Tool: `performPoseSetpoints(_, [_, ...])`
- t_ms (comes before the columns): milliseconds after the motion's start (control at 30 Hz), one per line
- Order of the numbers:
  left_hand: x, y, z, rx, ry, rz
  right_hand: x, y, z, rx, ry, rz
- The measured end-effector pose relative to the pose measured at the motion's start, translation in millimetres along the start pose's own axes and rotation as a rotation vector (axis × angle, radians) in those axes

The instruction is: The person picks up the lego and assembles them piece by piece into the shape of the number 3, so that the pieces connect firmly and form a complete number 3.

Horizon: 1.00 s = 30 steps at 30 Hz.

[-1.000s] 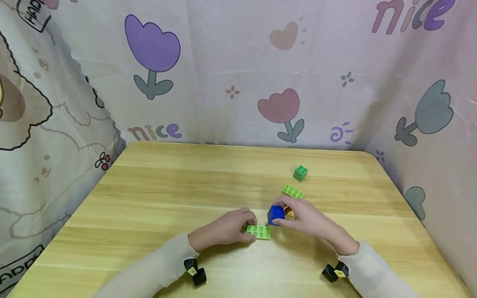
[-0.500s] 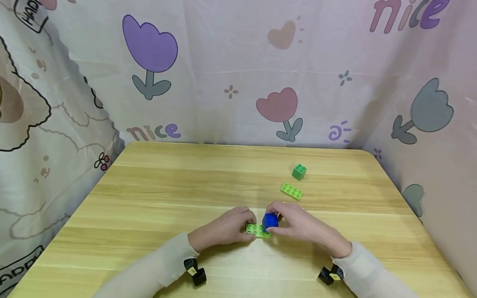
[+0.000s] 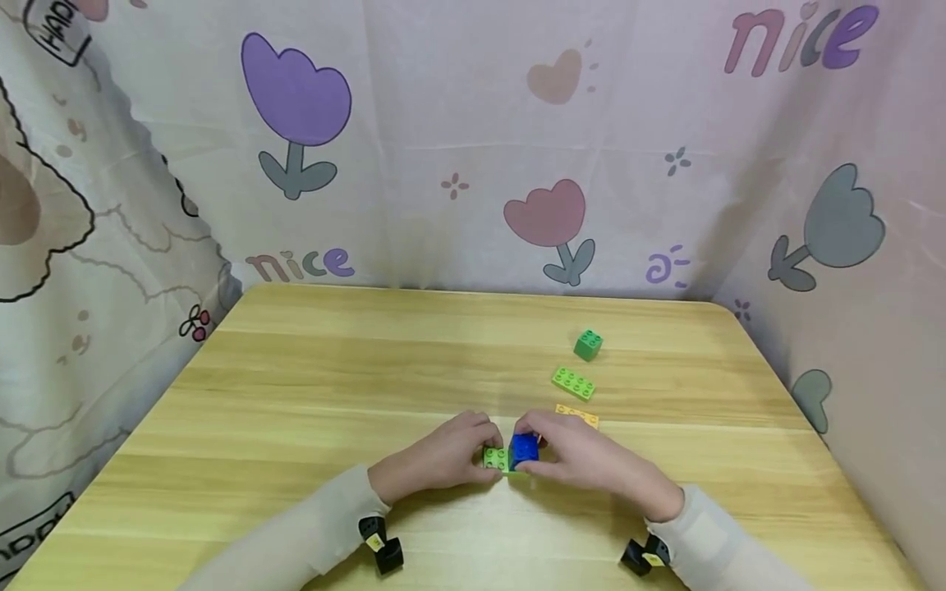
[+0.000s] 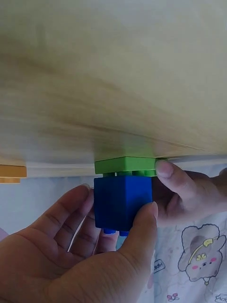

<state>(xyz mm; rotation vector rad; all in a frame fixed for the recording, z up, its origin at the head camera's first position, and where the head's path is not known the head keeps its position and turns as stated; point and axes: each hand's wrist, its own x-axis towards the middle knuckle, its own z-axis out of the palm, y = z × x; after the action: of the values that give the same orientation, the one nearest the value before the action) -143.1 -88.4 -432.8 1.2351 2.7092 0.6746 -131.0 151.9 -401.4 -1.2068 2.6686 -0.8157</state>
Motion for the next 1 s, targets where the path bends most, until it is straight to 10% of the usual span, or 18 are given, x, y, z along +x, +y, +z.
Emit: performPoseSetpoints(1000, [-1.0, 1.3, 1.1, -0.016, -0.003, -0.025, 2.1, -4.6, 6.8, -0.035, 0.044, -0.005])
